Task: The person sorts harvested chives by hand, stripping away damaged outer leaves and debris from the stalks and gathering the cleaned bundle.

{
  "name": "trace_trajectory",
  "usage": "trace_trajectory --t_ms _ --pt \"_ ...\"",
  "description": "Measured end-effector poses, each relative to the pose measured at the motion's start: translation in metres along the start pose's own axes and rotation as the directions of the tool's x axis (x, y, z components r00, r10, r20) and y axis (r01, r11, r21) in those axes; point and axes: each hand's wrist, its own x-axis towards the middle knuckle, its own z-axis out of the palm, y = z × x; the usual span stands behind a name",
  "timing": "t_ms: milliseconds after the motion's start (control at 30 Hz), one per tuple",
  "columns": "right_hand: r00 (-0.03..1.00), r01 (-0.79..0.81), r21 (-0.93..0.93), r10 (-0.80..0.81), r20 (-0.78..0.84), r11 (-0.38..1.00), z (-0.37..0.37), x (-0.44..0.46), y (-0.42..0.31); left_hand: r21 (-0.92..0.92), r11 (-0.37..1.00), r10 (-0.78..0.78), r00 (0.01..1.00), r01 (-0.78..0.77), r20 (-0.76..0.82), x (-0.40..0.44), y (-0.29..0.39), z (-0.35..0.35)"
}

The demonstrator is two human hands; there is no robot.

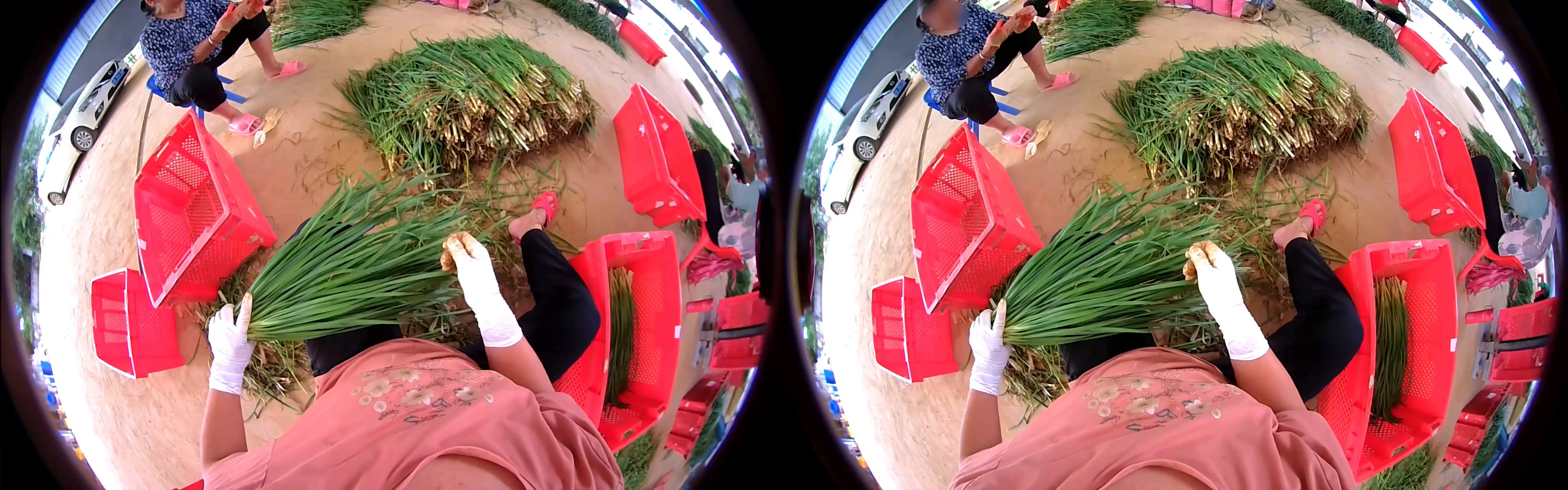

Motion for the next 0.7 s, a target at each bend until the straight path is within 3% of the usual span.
trace_trajectory --t_ms 67,167,267,400,467,600,633,700 --pt "0.994 -0.067 -0.093 0.075 0.078 0.993 -0.004 -0.003 -0.008 0.015 1.0 0.014 1.0 -0.014 -0.008 0.001 -0.001 0.003" --pt "0.956 -0.226 -0.035 0.229 0.186 0.973 0.002 -0.005 0.005 0.018 1.0 0.019 1.0 -0.018 -0.017 0.0 -0.002 0.007" --pt "0.969 -0.231 0.113 0.218 0.114 0.967 0.014 -0.006 0.008 0.02 0.999 0.028 0.999 -0.028 -0.028 0.0 -0.001 0.006" --pt "0.983 -0.181 0.17 0.173 0.059 0.969 0.022 -0.003 0.014 0.008 1.0 0.015 1.0 -0.015 0.017 0.0 -0.001 0.004" --pt "0.955 -0.297 0.144 0.293 0.046 0.944 0.027 -0.003 0.012 0.008 1.0 0.022 0.999 -0.022 -0.03 -0.001 -0.002 0.009" --pt "0.973 -0.219 0.178 0.229 -0.036 0.959 0.025 -0.002 0.019 0.003 1.0 0.017 1.0 -0.017 -0.015 0.0 0.0 0.006" --pt "0.989 -0.132 0.101 0.138 -0.051 0.986 0.023 0.0 0.023 0.003 1.0 0.02 1.0 -0.02 -0.013 -0.001 0.0 0.006" --pt "0.991 -0.113 0.026 0.115 -0.074 0.993 0.018 -0.003 0.029 0.007 1.0 0.022 1.0 -0.022 -0.014 -0.002 -0.002 0.008"
